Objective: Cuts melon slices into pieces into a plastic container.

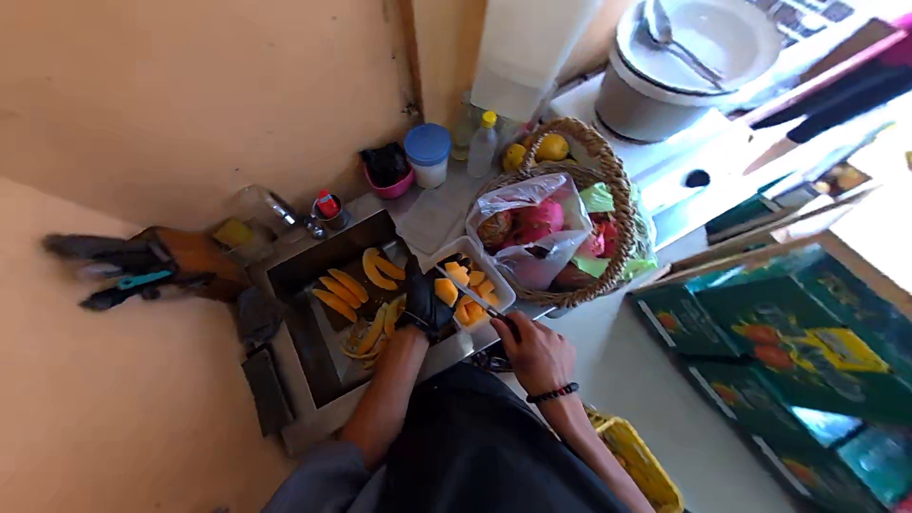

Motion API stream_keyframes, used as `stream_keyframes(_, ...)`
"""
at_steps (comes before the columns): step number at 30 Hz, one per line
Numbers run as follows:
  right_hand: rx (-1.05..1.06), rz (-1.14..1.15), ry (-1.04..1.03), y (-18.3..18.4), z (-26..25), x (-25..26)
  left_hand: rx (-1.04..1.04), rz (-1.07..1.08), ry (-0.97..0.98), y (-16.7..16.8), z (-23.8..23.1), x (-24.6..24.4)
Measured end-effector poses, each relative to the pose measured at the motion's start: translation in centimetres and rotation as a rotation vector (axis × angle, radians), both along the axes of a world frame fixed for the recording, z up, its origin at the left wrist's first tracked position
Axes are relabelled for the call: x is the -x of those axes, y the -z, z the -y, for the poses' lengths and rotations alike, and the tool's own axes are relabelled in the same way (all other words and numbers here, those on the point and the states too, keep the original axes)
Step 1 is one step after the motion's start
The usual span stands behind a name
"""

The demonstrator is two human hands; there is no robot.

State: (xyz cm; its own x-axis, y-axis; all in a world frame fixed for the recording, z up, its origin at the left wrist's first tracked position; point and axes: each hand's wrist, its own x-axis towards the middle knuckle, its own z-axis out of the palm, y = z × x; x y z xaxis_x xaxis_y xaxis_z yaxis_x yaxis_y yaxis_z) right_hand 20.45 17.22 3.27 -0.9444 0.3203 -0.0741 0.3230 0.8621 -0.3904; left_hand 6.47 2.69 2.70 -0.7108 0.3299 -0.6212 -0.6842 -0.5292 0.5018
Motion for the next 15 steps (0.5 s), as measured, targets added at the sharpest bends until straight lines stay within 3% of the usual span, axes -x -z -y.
stream_keyframes(6,0.071,-0.107,-0.021,-0.6,-3.3,-0.4,0.273,-0.443,0.048,0.1,-0.5,-1.5)
stream_keyframes(10,0.304,-0.214,-0.090,0.9,-4.8,-0.4,0.523,-0.720,-0.237,1.0,-1.1,-3.8)
stream_keyframes(13,0.496,-0.067,-0.075,2.1,-5.7,0.1,0.691,-0.587,-0.472,3.9,0.1,-4.9)
stream_keyframes(15,0.625,-0.060,-0.056,2.0,-5.6,0.5,0.773,-0.393,-0.416,6.6,2.9,-4.4)
